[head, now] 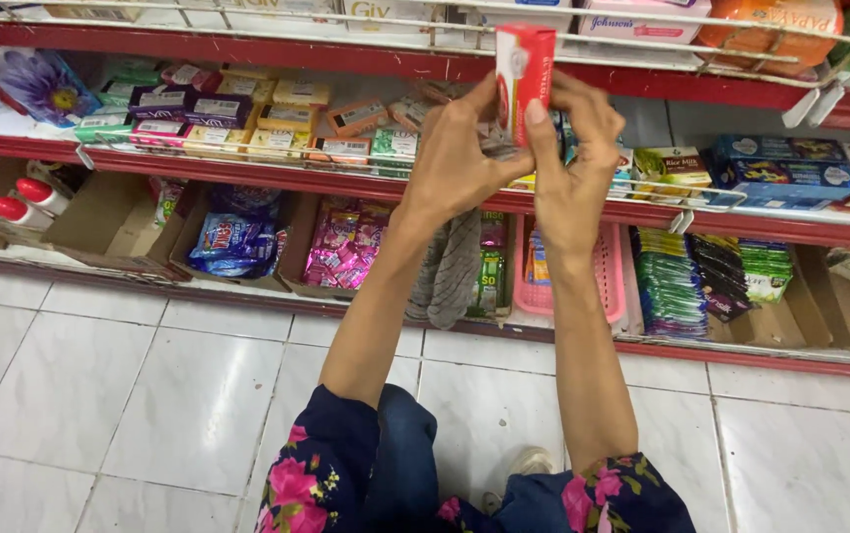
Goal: The recorder is wiping down personal care products like bar soaps and shampoo packets and cleaning the grocery store shelves with a cloth.
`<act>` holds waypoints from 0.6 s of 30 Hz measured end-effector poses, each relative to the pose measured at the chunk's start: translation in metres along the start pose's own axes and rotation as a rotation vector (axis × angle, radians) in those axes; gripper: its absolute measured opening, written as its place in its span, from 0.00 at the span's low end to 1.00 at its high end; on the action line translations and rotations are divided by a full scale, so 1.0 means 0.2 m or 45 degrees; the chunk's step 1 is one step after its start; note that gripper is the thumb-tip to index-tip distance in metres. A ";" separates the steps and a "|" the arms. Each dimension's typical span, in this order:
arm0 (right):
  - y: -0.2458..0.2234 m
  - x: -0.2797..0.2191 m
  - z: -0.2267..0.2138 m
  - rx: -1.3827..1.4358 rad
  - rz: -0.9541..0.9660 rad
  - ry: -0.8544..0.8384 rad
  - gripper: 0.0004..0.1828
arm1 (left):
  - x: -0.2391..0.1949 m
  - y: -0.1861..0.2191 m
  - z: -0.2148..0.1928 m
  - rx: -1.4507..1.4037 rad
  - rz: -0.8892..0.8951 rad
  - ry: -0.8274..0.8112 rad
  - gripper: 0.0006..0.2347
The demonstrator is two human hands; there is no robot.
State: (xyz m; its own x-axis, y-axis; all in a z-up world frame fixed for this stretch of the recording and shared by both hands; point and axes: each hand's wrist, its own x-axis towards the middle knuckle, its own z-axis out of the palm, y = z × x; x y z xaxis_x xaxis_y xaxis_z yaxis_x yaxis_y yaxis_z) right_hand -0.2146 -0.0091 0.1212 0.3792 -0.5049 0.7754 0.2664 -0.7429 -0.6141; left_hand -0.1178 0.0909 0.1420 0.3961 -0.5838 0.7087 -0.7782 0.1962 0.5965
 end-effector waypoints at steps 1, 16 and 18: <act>0.01 0.01 0.00 -0.066 0.017 -0.015 0.19 | -0.01 0.00 0.00 0.000 -0.003 0.057 0.27; 0.18 0.04 -0.15 -0.216 0.068 -0.482 0.27 | -0.04 -0.23 -0.21 0.238 0.151 -0.363 0.27; 0.15 0.04 -0.16 -0.304 0.006 -0.496 0.30 | -0.05 -0.21 -0.23 0.247 0.090 -0.360 0.26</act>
State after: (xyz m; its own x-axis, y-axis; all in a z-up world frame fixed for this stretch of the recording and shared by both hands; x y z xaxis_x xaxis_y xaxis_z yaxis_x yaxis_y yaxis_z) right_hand -0.2320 -0.0500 0.1141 0.6970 -0.3394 0.6317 0.0697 -0.8447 -0.5307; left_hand -0.0670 0.1236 0.1274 0.2085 -0.7747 0.5969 -0.8879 0.1060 0.4477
